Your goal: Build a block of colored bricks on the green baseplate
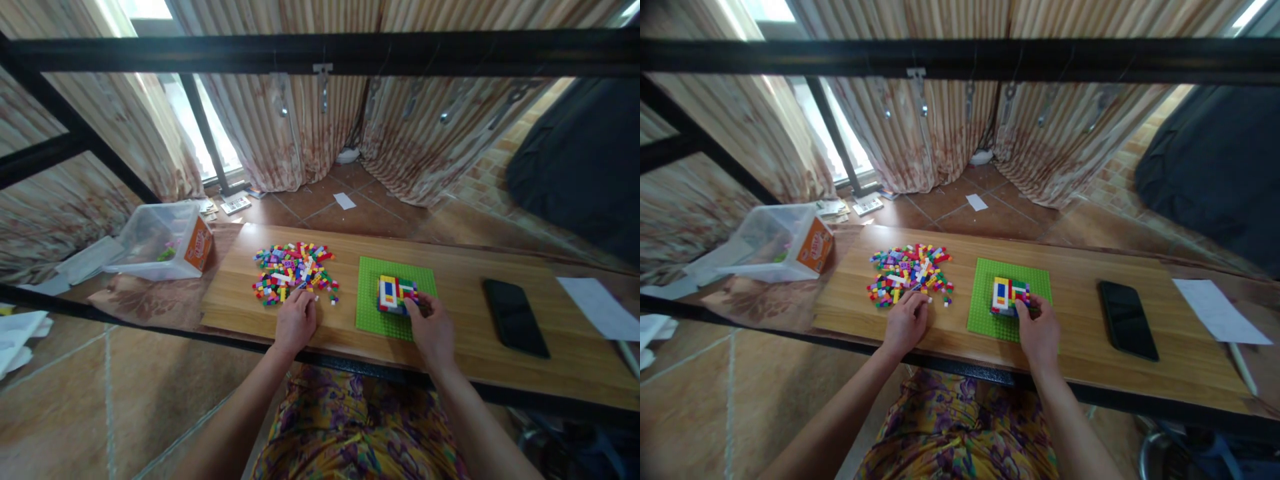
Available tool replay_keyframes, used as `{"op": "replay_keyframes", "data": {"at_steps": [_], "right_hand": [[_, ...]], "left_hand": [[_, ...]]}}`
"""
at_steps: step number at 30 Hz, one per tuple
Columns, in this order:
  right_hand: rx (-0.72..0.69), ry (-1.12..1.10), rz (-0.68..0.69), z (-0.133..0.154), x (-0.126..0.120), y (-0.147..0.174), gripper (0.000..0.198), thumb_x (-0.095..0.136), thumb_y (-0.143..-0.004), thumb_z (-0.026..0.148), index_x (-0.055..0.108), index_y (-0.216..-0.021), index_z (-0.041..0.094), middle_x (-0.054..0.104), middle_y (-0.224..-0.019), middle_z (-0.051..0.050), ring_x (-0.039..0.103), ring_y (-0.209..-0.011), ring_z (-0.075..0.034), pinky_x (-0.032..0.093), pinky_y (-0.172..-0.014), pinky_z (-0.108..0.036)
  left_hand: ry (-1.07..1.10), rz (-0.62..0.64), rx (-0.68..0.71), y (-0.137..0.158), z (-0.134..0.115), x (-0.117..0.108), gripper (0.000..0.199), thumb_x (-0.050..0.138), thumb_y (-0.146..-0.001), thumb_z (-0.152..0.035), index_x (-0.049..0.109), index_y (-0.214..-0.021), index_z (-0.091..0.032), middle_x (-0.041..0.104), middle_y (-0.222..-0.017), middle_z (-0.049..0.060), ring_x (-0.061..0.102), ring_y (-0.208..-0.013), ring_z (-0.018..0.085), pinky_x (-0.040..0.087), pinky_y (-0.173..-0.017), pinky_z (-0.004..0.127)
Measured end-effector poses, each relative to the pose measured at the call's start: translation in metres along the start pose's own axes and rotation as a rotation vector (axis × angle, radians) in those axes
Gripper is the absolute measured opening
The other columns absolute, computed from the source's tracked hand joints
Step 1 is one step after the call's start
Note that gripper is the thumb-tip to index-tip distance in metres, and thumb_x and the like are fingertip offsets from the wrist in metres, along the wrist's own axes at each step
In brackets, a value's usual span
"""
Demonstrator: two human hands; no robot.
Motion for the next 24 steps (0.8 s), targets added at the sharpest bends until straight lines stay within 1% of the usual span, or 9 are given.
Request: {"op": "replay_keyframes", "data": {"at_steps": [2,3,5,7,10,13,16,20,24], "right_hand": [[-0.053,0.062,-0.062,0.007,-0.005,0.003,0.054,0.059,-0.082,0.055,0.066,-0.112,0.010,0.070,-0.100,-0.018,0.062,-0.080,-0.024,0.048,-0.076,-0.040],[-0.114,0.095,-0.108,0.014,-0.007,0.006,0.053,0.057,-0.084,0.053,0.066,-0.113,0.010,0.069,-0.101,-0.018,0.062,-0.083,-0.025,0.048,-0.078,-0.041],[-0.294,0.137,-0.153,0.035,-0.005,0.016,0.045,0.055,-0.088,0.050,0.067,-0.110,0.012,0.068,-0.103,-0.017,0.061,-0.092,-0.026,0.047,-0.085,-0.043],[-0.481,0.136,-0.078,0.060,0.010,0.030,0.035,0.053,-0.091,0.046,0.069,-0.102,0.017,0.068,-0.102,-0.014,0.060,-0.099,-0.026,0.045,-0.091,-0.042],[-0.619,0.183,0.084,0.089,0.044,0.050,0.029,0.056,-0.091,0.044,0.070,-0.099,0.020,0.067,-0.105,-0.011,0.058,-0.101,-0.025,0.043,-0.092,-0.041],[-0.642,0.294,0.201,0.105,0.077,0.063,0.027,0.060,-0.089,0.041,0.070,-0.101,0.019,0.065,-0.107,-0.011,0.056,-0.103,-0.026,0.042,-0.090,-0.040],[-0.592,0.413,0.258,0.110,0.098,0.066,0.024,0.063,-0.087,0.038,0.070,-0.098,0.019,0.064,-0.109,-0.012,0.054,-0.104,-0.028,0.041,-0.087,-0.040],[-0.538,0.491,0.300,0.111,0.109,0.066,0.016,0.061,-0.088,0.031,0.070,-0.093,0.018,0.065,-0.108,-0.011,0.053,-0.103,-0.028,0.041,-0.085,-0.040],[-0.571,0.394,0.306,0.118,0.107,0.068,0.016,0.055,-0.091,0.025,0.070,-0.094,0.020,0.066,-0.108,-0.010,0.055,-0.103,-0.026,0.042,-0.087,-0.040]], "left_hand": [[-0.005,-0.004,0.005,0.000,-0.001,0.000,0.015,0.052,-0.091,-0.010,0.061,-0.093,-0.021,0.067,-0.094,0.005,0.065,-0.090,0.018,0.052,-0.082,0.029],[-0.009,-0.004,0.006,0.000,-0.001,0.000,0.015,0.052,-0.091,-0.010,0.062,-0.092,-0.021,0.067,-0.094,0.005,0.065,-0.089,0.018,0.052,-0.082,0.029],[-0.017,0.001,-0.002,0.000,-0.001,0.000,0.015,0.052,-0.091,-0.010,0.062,-0.091,-0.021,0.066,-0.093,0.005,0.065,-0.088,0.018,0.052,-0.081,0.029],[-0.020,0.004,-0.014,0.001,-0.001,0.001,0.015,0.051,-0.091,-0.010,0.062,-0.092,-0.021,0.066,-0.093,0.005,0.065,-0.088,0.018,0.052,-0.081,0.029],[-0.016,0.006,-0.017,0.002,0.000,0.002,0.016,0.050,-0.092,-0.010,0.062,-0.094,-0.021,0.065,-0.094,0.005,0.065,-0.089,0.018,0.052,-0.081,0.029],[-0.019,0.002,0.002,0.002,0.000,0.002,0.015,0.050,-0.093,-0.011,0.062,-0.094,-0.020,0.065,-0.094,0.005,0.064,-0.089,0.018,0.052,-0.081,0.029],[-0.019,-0.012,0.016,0.002,0.000,0.002,0.014,0.051,-0.093,-0.012,0.061,-0.093,-0.021,0.065,-0.092,0.004,0.064,-0.088,0.018,0.052,-0.080,0.029],[-0.015,-0.019,0.022,0.002,0.000,0.002,0.012,0.051,-0.094,-0.013,0.061,-0.092,-0.021,0.065,-0.090,0.004,0.064,-0.087,0.017,0.052,-0.080,0.028],[-0.013,-0.002,0.016,0.001,0.000,0.001,0.013,0.051,-0.093,-0.012,0.061,-0.093,-0.021,0.065,-0.092,0.004,0.064,-0.089,0.017,0.052,-0.081,0.028]]}}
Point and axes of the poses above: each hand's wrist, its own y-axis away from the middle knuckle, its own x-axis out of the palm, z = x × y, the point moved 5 cm from there along -y, towards the middle knuckle
